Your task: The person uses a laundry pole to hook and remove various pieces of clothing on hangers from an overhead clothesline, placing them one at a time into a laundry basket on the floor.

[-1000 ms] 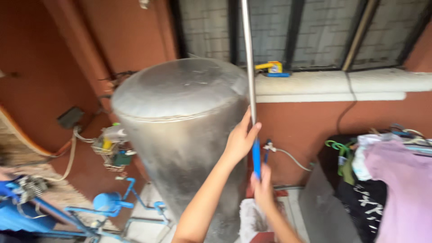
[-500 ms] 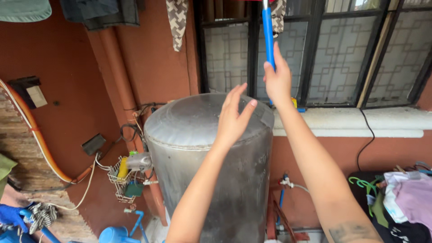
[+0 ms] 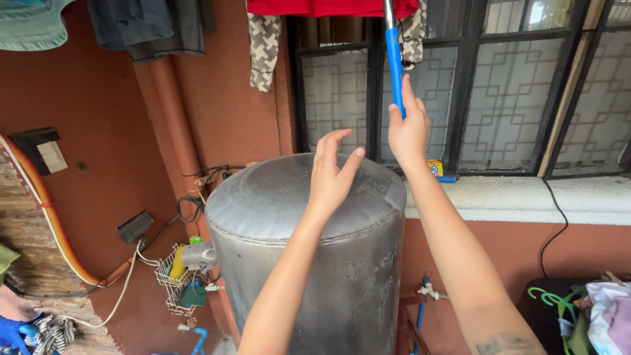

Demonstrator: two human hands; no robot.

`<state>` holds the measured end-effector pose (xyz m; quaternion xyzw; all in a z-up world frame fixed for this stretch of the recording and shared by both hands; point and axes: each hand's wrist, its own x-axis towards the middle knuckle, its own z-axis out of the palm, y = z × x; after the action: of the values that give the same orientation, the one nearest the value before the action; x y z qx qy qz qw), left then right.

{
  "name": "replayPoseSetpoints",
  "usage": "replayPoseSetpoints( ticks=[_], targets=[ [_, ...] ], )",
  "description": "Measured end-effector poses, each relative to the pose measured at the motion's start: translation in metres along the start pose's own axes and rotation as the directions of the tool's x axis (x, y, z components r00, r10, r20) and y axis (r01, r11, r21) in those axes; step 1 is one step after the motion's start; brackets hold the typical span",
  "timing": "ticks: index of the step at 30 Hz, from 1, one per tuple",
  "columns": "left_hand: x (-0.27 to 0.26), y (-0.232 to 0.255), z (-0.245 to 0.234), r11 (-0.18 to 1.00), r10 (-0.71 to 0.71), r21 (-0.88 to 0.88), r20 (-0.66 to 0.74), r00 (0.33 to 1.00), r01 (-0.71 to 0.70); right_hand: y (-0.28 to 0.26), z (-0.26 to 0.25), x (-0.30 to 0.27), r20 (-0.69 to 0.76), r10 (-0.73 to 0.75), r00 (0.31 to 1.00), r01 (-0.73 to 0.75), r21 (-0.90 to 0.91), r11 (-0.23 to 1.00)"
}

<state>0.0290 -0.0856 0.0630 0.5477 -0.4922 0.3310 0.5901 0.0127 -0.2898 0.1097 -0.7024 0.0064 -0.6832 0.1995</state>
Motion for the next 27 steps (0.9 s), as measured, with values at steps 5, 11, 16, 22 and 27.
replayPoseSetpoints(
  ticks=[5, 11, 16, 22, 27],
  targets=[
    [0.001, -0.005, 0.007, 1.0, -0.013, -0.003, 0.017, 1.0, 0.013, 0.006, 0.012, 0.007, -0.017, -0.009, 1.0, 0.01, 0.002, 1.0],
    [-0.004, -0.01, 0.012, 0.999, -0.037, 0.009, 0.039, 0.999, 0.037, 0.019, 0.023, -0.001, -0.036, -0.067, 0.997, 0.068, 0.029, 0.997],
    [-0.005, -0.013, 0.014, 0.998, -0.044, 0.041, 0.057, 0.997, 0.042, 0.025, 0.038, 0.009, -0.05, 0.008, 0.999, -0.005, 0.051, 0.999],
    [-0.006, -0.013, 0.012, 0.997, -0.058, 0.052, 0.082, 0.995, 0.053, 0.036, 0.065, 0.017, -0.111, -0.028, 0.993, 0.037, 0.08, 0.996],
    [-0.01, -0.017, 0.004, 0.996, -0.045, 0.083, 0.076, 0.996, 0.038, 0.04, 0.073, 0.065, -0.24, -0.164, 0.957, 0.184, 0.067, 0.981]
  ],
)
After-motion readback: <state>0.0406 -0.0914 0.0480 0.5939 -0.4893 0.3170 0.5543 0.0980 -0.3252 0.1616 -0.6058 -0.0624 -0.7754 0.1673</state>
